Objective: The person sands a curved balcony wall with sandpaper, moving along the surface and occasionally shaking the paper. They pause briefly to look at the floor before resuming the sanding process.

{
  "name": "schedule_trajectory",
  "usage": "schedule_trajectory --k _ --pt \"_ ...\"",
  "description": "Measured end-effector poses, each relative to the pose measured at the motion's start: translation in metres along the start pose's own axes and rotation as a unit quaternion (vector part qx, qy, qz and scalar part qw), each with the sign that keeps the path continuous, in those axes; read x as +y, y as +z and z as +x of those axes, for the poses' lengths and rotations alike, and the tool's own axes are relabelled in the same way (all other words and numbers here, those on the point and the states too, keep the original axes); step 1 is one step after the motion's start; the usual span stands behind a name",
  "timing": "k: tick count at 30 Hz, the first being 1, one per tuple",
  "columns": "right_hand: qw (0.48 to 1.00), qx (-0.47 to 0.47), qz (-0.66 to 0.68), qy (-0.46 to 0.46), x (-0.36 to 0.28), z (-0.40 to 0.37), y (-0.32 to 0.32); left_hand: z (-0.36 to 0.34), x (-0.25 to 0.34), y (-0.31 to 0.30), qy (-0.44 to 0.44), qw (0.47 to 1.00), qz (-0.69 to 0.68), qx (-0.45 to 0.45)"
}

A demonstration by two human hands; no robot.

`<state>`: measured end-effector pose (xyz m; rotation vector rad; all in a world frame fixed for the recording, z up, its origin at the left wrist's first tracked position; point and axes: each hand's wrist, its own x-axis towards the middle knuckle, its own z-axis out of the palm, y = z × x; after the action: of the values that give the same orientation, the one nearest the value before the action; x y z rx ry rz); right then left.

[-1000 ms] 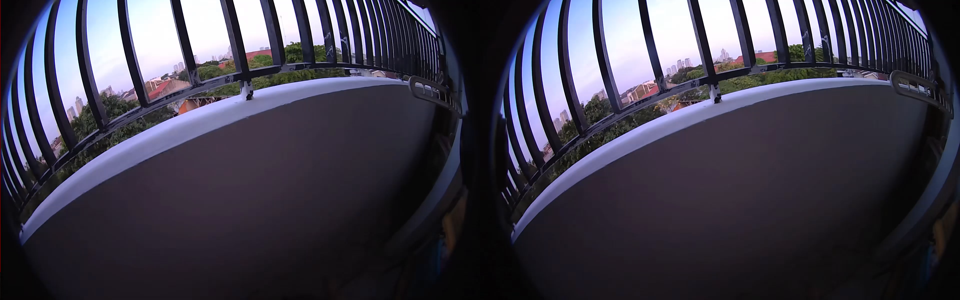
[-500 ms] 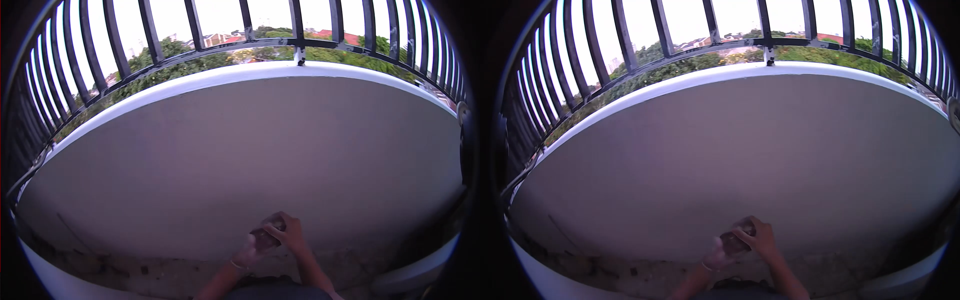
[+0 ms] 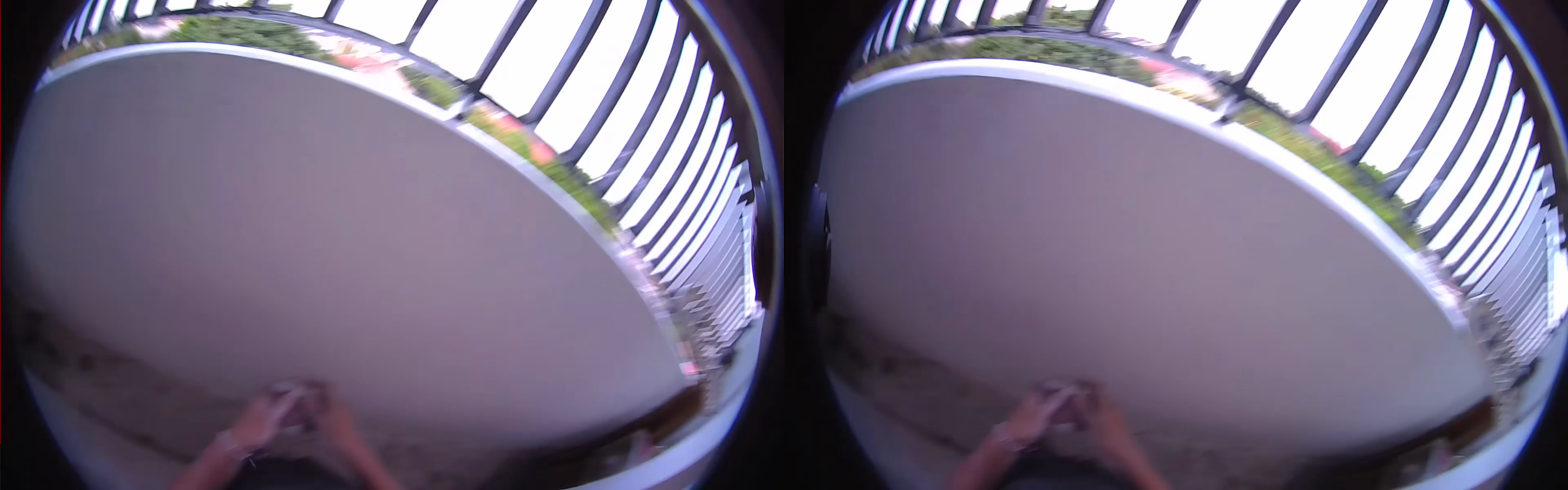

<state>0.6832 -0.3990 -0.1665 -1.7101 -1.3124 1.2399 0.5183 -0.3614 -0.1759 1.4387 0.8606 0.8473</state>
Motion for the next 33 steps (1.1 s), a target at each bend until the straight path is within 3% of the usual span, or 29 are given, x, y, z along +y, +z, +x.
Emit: schedule_trajectory --k 1,2,4,5,7,9,10,11,13,16,18,21,23,25,27,28,29,31,32,33 --pt "0.999 -0.009 0.036 0.008 0.027 0.002 -0.001 0.005 -0.003 0.006 0.058 0.998 -0.019 -0.005" --pt "0.998 0.011 -0.061 -0.031 0.088 0.015 0.002 0.002 0.030 0.014 -0.037 0.983 -0.180 0.005" --pt "0.977 0.006 -0.213 0.009 0.087 0.002 -0.056 0.000 0.044 0.025 -0.069 0.946 -0.316 0.031" --pt "0.968 -0.052 -0.246 0.026 0.090 -0.011 -0.035 -0.011 0.037 0.029 -0.082 0.950 -0.296 0.052" --pt "0.960 0.014 -0.256 -0.108 0.098 -0.023 -0.047 -0.004 0.023 0.035 -0.076 0.962 -0.233 0.117" --pt "0.964 0.004 -0.264 -0.017 0.116 -0.014 -0.059 -0.002 0.006 0.038 -0.095 0.933 -0.298 0.176" --pt "0.972 0.037 -0.230 -0.041 0.111 -0.013 -0.063 -0.001 0.002 0.033 -0.097 0.919 -0.323 0.203" --pt "0.977 0.070 -0.192 -0.066 0.100 -0.013 -0.066 0.003 0.006 0.025 -0.069 0.911 -0.302 0.271" --pt "0.992 0.089 -0.087 0.018 0.057 -0.011 -0.073 0.019 0.021 0.016 0.001 0.877 -0.260 0.405" --pt "0.976 0.180 -0.057 -0.106 0.046 0.000 -0.074 0.049 0.030 -0.019 0.170 0.799 -0.117 0.565" --pt "0.954 0.224 -0.077 -0.183 0.019 0.005 -0.082 0.072 0.018 -0.061 0.207 0.787 0.159 0.558" --pt "0.898 0.306 -0.096 -0.302 -0.016 0.014 -0.094 0.104 0.080 -0.073 0.348 0.766 0.117 0.527" --pt "0.868 0.352 -0.105 -0.334 -0.055 0.010 -0.097 0.111 0.102 -0.080 0.415 0.775 0.176 0.442" --pt "0.845 0.370 -0.142 -0.358 -0.050 0.025 -0.112 0.123 0.111 -0.081 0.480 0.768 0.221 0.363" --pt "0.772 0.517 -0.241 -0.282 -0.025 0.061 -0.117 0.143 0.114 -0.081 0.556 0.725 0.250 0.321" --pt "0.760 0.515 -0.275 -0.287 -0.030 0.069 -0.128 0.155 0.109 -0.085 0.563 0.706 0.294 0.313" --pt "0.748 0.537 -0.256 -0.296 -0.025 0.091 -0.132 0.175 0.102 -0.089 0.569 0.723 0.278 0.277" --pt "0.720 0.579 -0.217 -0.315 -0.014 0.133 -0.146 0.228 0.044 -0.114 0.391 0.660 0.548 0.334" --pt "0.646 0.611 -0.316 -0.332 -0.022 0.138 -0.152 0.223 0.055 -0.101 0.456 0.639 0.502 0.363" --pt "0.588 0.634 -0.337 -0.372 -0.036 0.143 -0.156 0.224 0.058 -0.106 0.445 0.614 0.530 0.379"
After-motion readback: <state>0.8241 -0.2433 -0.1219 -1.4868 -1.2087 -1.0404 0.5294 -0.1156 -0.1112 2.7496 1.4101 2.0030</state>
